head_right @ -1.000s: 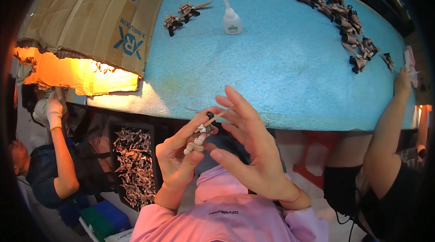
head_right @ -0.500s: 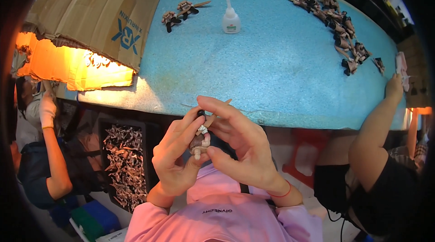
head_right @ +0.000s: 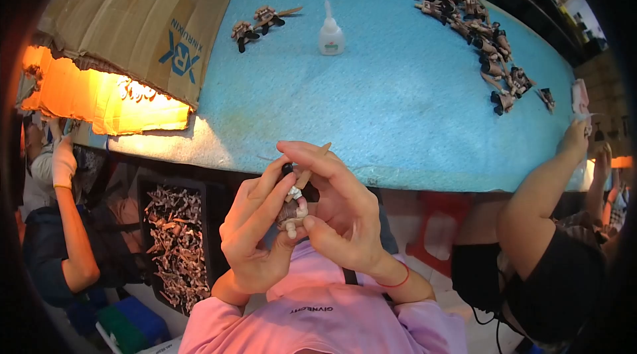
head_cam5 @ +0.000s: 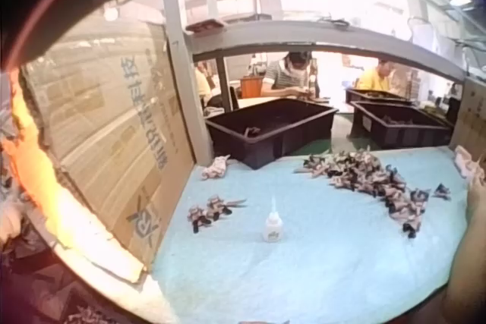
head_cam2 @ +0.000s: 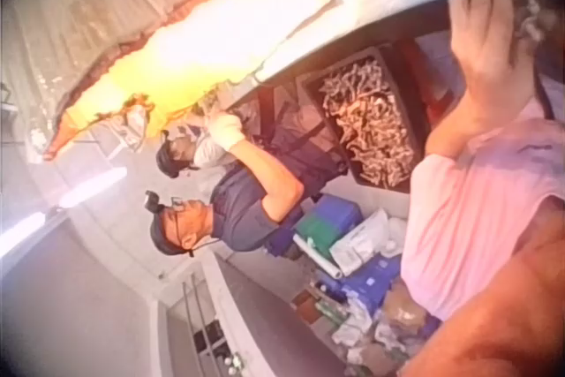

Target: The person assembles small action figures by applying glue from a bottle to individual parts and joining them together by hand.

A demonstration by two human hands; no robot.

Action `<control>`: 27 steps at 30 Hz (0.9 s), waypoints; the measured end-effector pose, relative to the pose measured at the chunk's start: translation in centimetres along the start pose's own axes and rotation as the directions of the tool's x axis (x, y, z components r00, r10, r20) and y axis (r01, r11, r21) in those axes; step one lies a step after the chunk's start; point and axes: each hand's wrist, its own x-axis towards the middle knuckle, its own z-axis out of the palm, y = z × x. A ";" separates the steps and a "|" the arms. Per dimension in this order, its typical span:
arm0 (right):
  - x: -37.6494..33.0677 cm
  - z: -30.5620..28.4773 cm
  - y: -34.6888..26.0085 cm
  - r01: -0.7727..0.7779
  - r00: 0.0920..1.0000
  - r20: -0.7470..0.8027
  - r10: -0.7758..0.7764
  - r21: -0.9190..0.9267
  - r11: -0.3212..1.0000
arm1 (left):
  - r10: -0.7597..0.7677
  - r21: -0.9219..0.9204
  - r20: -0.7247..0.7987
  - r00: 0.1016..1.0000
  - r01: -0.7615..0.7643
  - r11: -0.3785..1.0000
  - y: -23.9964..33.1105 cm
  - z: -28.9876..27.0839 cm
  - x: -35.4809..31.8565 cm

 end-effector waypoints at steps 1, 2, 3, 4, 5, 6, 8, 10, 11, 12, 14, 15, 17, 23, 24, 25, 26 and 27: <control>0.0 -0.2 0.2 0.031 1.000 0.005 -0.031 -0.007 0.999 | 0.004 -0.001 -0.001 1.000 -0.004 1.000 0.1 0.1 0.1; 0.0 -0.3 0.2 0.063 0.998 0.011 -0.063 -0.014 0.998 | 0.005 0.001 -0.005 1.000 -0.005 1.000 0.3 0.1 0.4; 0.1 -0.3 0.0 0.069 0.998 0.014 -0.068 -0.017 0.997 | 0.007 0.004 -0.009 1.000 -0.007 1.000 0.5 0.2 0.6; 0.1 -0.2 -0.2 0.066 0.998 -0.005 -0.066 -0.020 0.998 | 0.014 0.004 -0.011 1.000 -0.014 1.000 0.5 0.3 0.8; 0.0 -0.2 -0.4 0.065 0.998 -0.023 -0.065 -0.023 0.998 | 0.021 -0.001 -0.013 1.000 -0.021 1.000 0.6 0.3 0.9; 0.0 -0.2 -0.4 0.074 0.997 -0.019 -0.075 -0.029 0.997 | 0.031 -0.005 -0.015 0.999 -0.031 1.000 0.8 0.4 1.2; 0.2 -0.7 -0.1 0.138 0.990 -0.003 -0.138 -0.032 0.990 | 0.032 0.008 -0.007 0.999 -0.032 0.999 0.9 0.5 1.5; 0.2 -0.8 -0.4 0.148 0.989 -0.011 -0.148 -0.039 0.988 | 0.013 -0.005 -0.007 1.000 -0.013 1.000 1.2 0.7 1.7; 0.1 -0.8 -0.7 0.141 0.989 -0.031 -0.142 -0.037 0.989 | 0.037 0.001 -0.019 0.999 -0.037 0.999 1.2 0.9 1.9; 0.2 -0.8 -1.0 0.151 0.988 -0.030 -0.153 -0.053 0.987 | 0.044 -0.010 -0.020 0.999 -0.045 0.999 1.3 1.0 2.1; 0.3 -0.7 -1.1 0.156 0.987 -0.036 -0.158 -0.054 0.986 | 0.040 -0.018 -0.013 0.999 -0.040 0.999 1.3 1.0 2.2; 0.5 -0.8 -1.2 0.145 0.987 -0.056 -0.148 -0.052 0.988 | 0.055 -0.010 -0.023 0.998 -0.055 0.998 1.1 1.0 2.3; 0.7 -0.9 -1.5 0.162 0.986 -0.028 -0.164 -0.062 0.985 | 0.065 -0.021 -0.039 0.997 -0.066 0.998 1.4 1.1 2.5; 0.7 -1.3 -2.3 0.095 0.995 -0.013 -0.096 -0.072 0.993 | 0.063 -0.018 -0.060 0.996 -0.064 0.998 1.6 1.7 3.0; 0.7 -1.2 -2.3 0.089 0.995 -0.033 -0.091 -0.041 0.995 | 0.062 -0.018 -0.067 0.996 -0.063 0.998 1.6 1.8 3.1; 0.8 -1.1 -2.3 0.084 0.995 -0.055 -0.084 -0.011 0.996 | 0.071 -0.019 -0.066 0.995 -0.072 0.997 1.7 1.9 3.2; 0.8 -1.2 -2.3 0.092 0.994 -0.055 -0.093 -0.016 0.996 | 0.058 -0.023 -0.062 0.996 -0.059 0.998 1.8 1.9 3.3; 0.9 -1.3 -2.2 0.116 0.992 -0.040 -0.116 -0.014 0.993 | 0.045 -0.027 -0.058 0.997 -0.047 0.999 1.8 2.0 3.4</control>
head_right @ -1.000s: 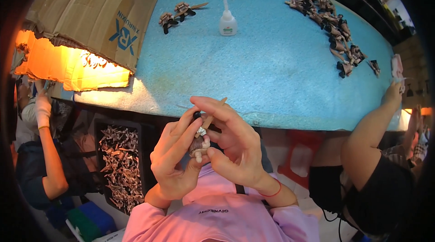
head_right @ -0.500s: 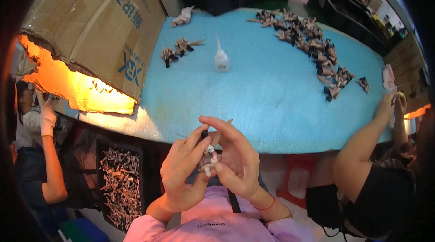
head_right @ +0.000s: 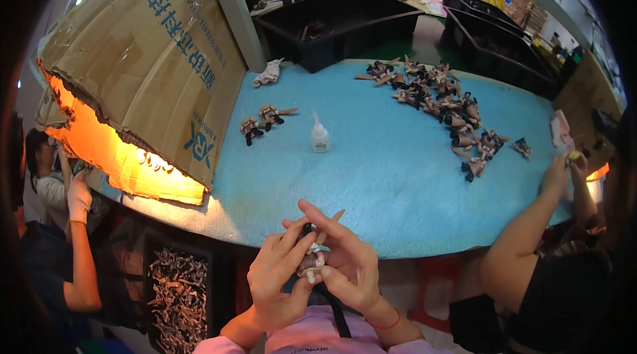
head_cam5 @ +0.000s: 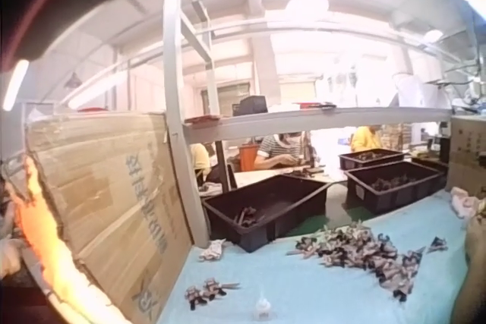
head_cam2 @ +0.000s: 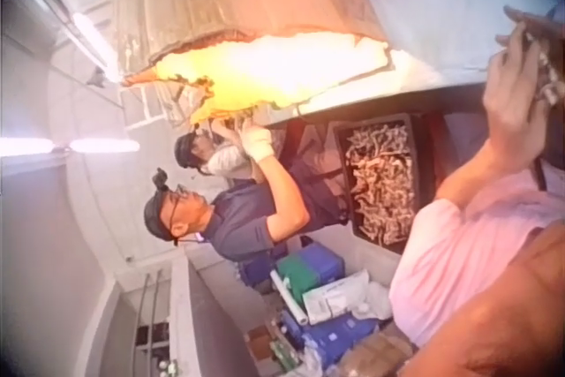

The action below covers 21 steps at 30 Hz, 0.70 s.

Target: The person assembles small action figures by applying glue from a bottle to individual parts and joining them together by hand.

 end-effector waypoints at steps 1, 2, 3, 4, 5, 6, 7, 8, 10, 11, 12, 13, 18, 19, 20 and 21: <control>-0.1 0.0 0.0 0.021 1.000 0.016 -0.021 0.004 1.000 | 0.007 -0.002 0.002 1.000 -0.007 1.000 0.1 0.1 0.0; -0.2 0.0 0.1 0.027 1.000 0.014 -0.027 0.001 1.000 | 0.017 0.012 -0.014 1.000 -0.017 1.000 0.1 0.1 0.0; -0.2 0.1 0.2 0.041 0.999 0.020 -0.041 0.012 0.999 | 0.028 0.025 -0.029 0.999 -0.027 0.999 0.2 0.2 -0.1; -0.3 0.0 0.3 0.055 0.998 0.022 -0.055 0.019 0.998 | 0.036 0.018 -0.024 0.999 -0.035 0.999 0.2 0.3 0.0; -0.4 -0.1 0.3 0.062 0.998 0.017 -0.062 0.013 0.998 | 0.032 0.018 -0.025 0.999 -0.032 0.999 0.2 0.3 0.0; -0.5 -0.1 0.3 0.064 0.998 0.009 -0.064 0.014 0.998 | 0.028 0.019 -0.025 0.999 -0.028 0.999 0.2 0.4 0.0; -0.6 -0.1 0.3 0.066 0.998 0.002 -0.066 0.016 0.998 | 0.034 0.014 -0.021 0.999 -0.033 0.999 0.3 0.4 0.0; -0.8 -0.1 0.3 0.070 0.998 -0.003 -0.070 0.012 0.997 | 0.038 0.016 -0.022 0.999 -0.037 0.999 0.3 0.5 0.0; -1.1 -0.1 0.2 0.061 0.998 -0.032 -0.060 0.011 0.998 | 0.043 0.016 -0.021 0.999 -0.042 0.999 0.5 0.5 0.0; -1.2 -0.1 0.1 0.062 0.998 -0.035 -0.061 0.010 0.998 | 0.043 0.012 -0.019 0.999 -0.042 0.999 0.6 0.5 0.0; -1.3 0.0 -0.1 0.048 0.998 -0.040 -0.048 -0.001 0.999 | 0.040 0.007 -0.016 0.999 -0.040 0.999 0.6 0.5 -0.1; -1.3 0.0 -0.2 0.032 0.998 -0.044 -0.032 -0.010 0.999 | 0.037 0.008 -0.014 0.999 -0.037 0.999 0.7 0.5 -0.1; -0.6 -0.2 -0.1 0.064 0.997 -0.048 -0.063 0.015 0.998 | 0.047 0.006 0.016 0.999 -0.047 0.999 0.1 0.7 0.4; -0.4 -0.3 0.1 0.079 0.996 -0.047 -0.078 0.018 0.997 | 0.052 -0.005 0.022 0.998 -0.052 0.999 -0.1 0.7 0.5; -0.4 -0.4 0.2 0.061 0.996 -0.063 -0.060 0.025 0.998 | 0.031 -0.008 0.034 0.999 -0.030 1.000 -0.2 0.7 0.7; -0.3 -0.5 0.3 0.070 0.996 -0.066 -0.068 0.035 0.997 | 0.033 -0.013 0.036 0.999 -0.032 0.999 -0.3 0.8 0.8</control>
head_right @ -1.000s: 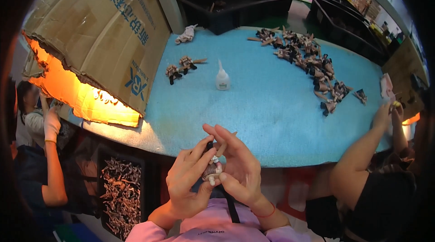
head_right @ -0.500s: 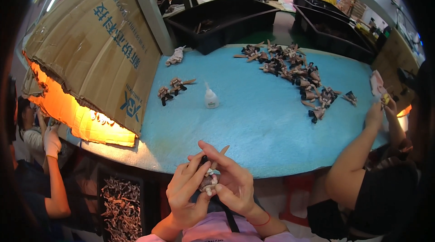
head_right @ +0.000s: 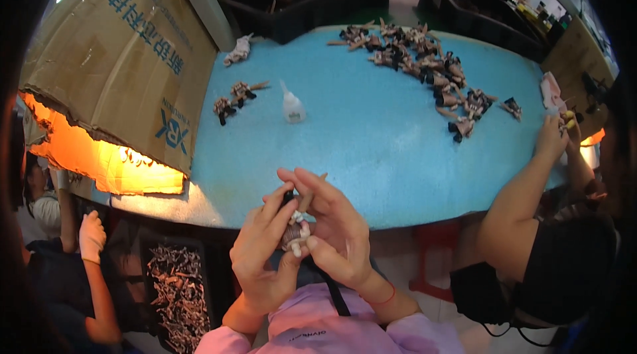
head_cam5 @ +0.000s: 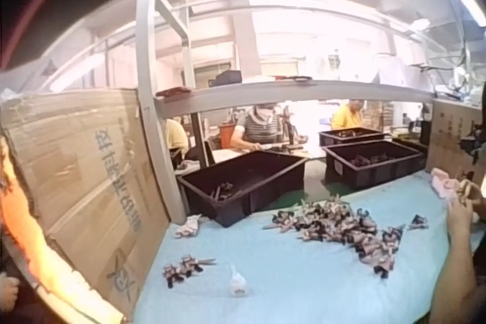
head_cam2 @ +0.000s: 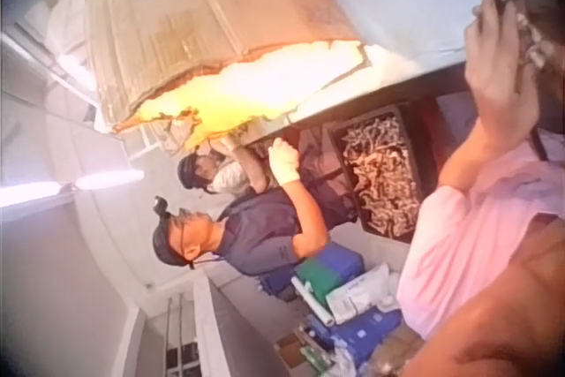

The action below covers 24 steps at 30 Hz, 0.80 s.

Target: The person assembles small action figures by applying glue from a bottle to individual parts and joining them together by hand.

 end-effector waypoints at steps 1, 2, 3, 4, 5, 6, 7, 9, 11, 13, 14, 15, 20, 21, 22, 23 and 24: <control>0.1 0.0 0.0 0.010 1.000 0.007 -0.010 0.013 1.000 | 0.005 0.001 -0.005 1.000 -0.005 1.000 0.1 -0.1 -0.1; 0.3 -0.1 0.0 0.002 1.000 0.011 -0.003 0.026 1.000 | -0.128 -0.091 -0.014 0.992 0.126 0.988 0.6 0.0 -0.4; 0.2 0.0 -0.1 -0.011 1.000 0.005 0.011 0.033 0.999 | -0.144 -0.089 -0.010 0.990 0.142 0.986 0.8 0.0 -0.5; 0.2 0.0 0.0 -0.023 1.000 -0.011 0.024 0.068 0.997 | -0.130 -0.082 -0.017 0.991 0.128 0.988 0.6 0.1 -0.6; 0.1 0.0 0.0 -0.034 0.999 -0.025 0.037 0.103 0.994 | -0.114 -0.074 -0.025 0.993 0.112 0.991 0.5 0.2 -0.6; 0.2 0.0 0.0 -0.051 0.997 -0.044 0.056 0.106 0.993 | -0.091 -0.031 -0.024 0.996 0.090 0.995 0.4 0.2 -0.4; 0.1 0.0 0.2 -0.062 0.997 -0.046 0.067 0.109 0.992 | -0.102 -0.030 -0.024 0.995 0.101 0.994 0.4 0.0 -0.4; 0.1 0.0 0.5 -0.051 0.996 -0.060 0.060 0.152 0.987 | -0.008 0.153 0.016 1.000 0.006 0.988 0.4 -0.2 -0.2; 0.1 -0.1 0.7 -0.045 0.996 -0.067 0.058 0.187 0.981 | -0.028 0.158 0.015 0.999 0.025 0.987 0.7 -0.1 -0.2; 0.0 -0.1 0.9 -0.039 0.996 -0.071 0.056 0.223 0.974 | -0.047 0.165 0.012 0.999 0.044 0.985 0.9 0.0 -0.1; 0.0 -0.1 1.0 -0.047 0.994 -0.082 0.070 0.251 0.967 | -0.052 0.172 0.016 0.999 0.049 0.984 1.0 -0.1 0.0; 0.0 -0.1 1.0 -0.055 0.992 -0.093 0.084 0.278 0.959 | -0.057 0.179 0.020 0.998 0.053 0.982 1.1 -0.1 0.0; 0.1 0.1 1.1 -0.031 0.992 -0.105 0.068 0.325 0.945 | -0.045 0.202 0.023 0.999 0.039 0.979 1.2 0.0 0.2; 0.1 0.1 1.1 -0.023 0.993 -0.102 0.060 0.328 0.945 | -0.045 0.203 0.023 0.999 0.039 0.978 1.2 -0.1 0.2; 0.2 0.0 1.0 -0.020 0.993 -0.102 0.056 0.327 0.945 | -0.041 0.202 0.024 0.999 0.035 0.979 1.2 0.0 0.2; 0.2 0.0 0.9 -0.013 0.995 -0.093 0.042 0.289 0.957 | -0.044 0.196 0.030 0.999 0.038 0.980 1.1 0.0 0.2; 0.2 -0.1 0.9 -0.007 0.996 -0.082 0.028 0.250 0.968 | -0.048 0.191 0.036 0.998 0.040 0.981 1.1 -0.1 0.2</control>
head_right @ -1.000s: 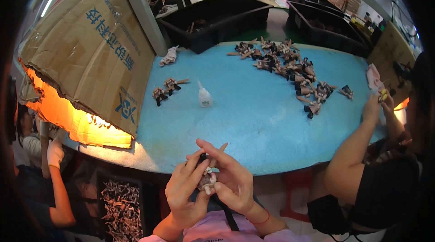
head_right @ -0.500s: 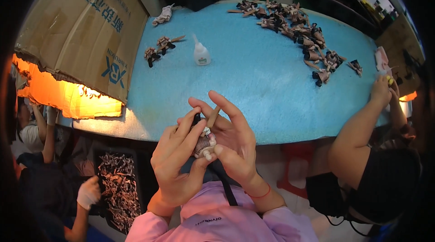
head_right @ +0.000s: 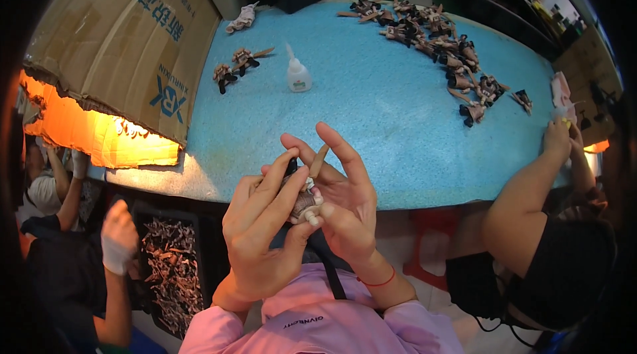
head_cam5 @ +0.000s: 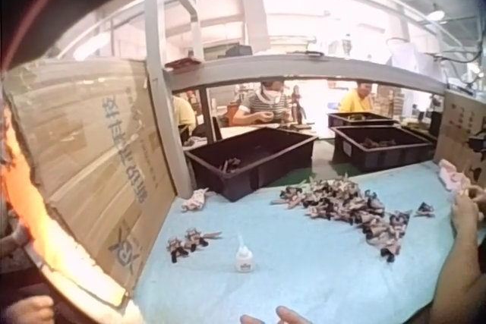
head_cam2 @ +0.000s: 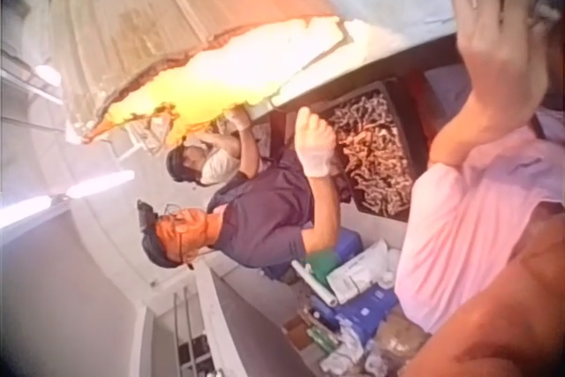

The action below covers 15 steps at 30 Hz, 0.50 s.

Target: The person assembles small action figures by applying glue from a bottle to individual parts and joining them together by hand.

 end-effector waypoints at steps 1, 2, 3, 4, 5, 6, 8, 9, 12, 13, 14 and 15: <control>0.0 0.0 0.0 0.002 1.000 0.001 -0.002 0.002 1.000 | 0.002 0.002 0.001 1.000 -0.002 1.000 -0.1 0.0 0.0; -0.1 0.0 0.0 0.016 1.000 0.015 -0.015 -0.044 0.999 | 0.014 -0.012 0.001 1.000 -0.014 1.000 -0.2 -0.1 -0.1; -0.1 0.0 0.0 0.030 0.999 0.029 -0.027 -0.089 0.996 | 0.026 -0.027 0.000 1.000 -0.026 0.999 -0.3 -0.2 -0.1; -0.1 0.1 -0.1 0.032 0.999 0.031 -0.030 -0.087 0.996 | 0.028 -0.024 0.000 1.000 -0.028 0.999 -0.3 -0.2 -0.1; -0.1 0.1 -0.1 0.054 0.997 0.058 -0.048 -0.111 0.992 | 0.050 -0.051 -0.014 0.999 -0.051 0.997 -0.5 -0.1 -0.2; -0.1 0.1 -0.2 0.077 0.994 0.086 -0.066 -0.134 0.988 | 0.072 -0.078 -0.029 0.997 -0.074 0.994 -0.5 -0.1 -0.2; -0.1 0.1 -0.3 0.088 0.992 0.102 -0.073 -0.153 0.984 | 0.082 -0.094 -0.028 0.996 -0.084 0.992 -0.7 -0.2 -0.2; -0.1 0.2 -0.3 0.096 0.990 0.118 -0.077 -0.173 0.980 | 0.089 -0.112 -0.027 0.996 -0.092 0.989 -0.8 -0.2 -0.1; 0.0 0.4 -0.4 0.112 0.986 0.141 -0.085 -0.197 0.974 | 0.121 -0.125 -0.057 0.991 -0.127 0.984 -1.2 -0.3 -0.2; 0.0 0.4 -0.3 0.108 0.985 0.150 -0.080 -0.188 0.976 | 0.117 -0.114 -0.062 0.991 -0.124 0.986 -1.3 -0.3 -0.2; 0.0 0.4 -0.3 0.123 0.985 0.141 -0.096 -0.196 0.973 | 0.110 -0.133 -0.044 0.993 -0.115 0.984 -1.2 -0.4 -0.2; -0.1 0.3 -0.3 0.137 0.985 0.134 -0.111 -0.203 0.970 | 0.101 -0.152 -0.028 0.994 -0.104 0.983 -1.1 -0.3 -0.1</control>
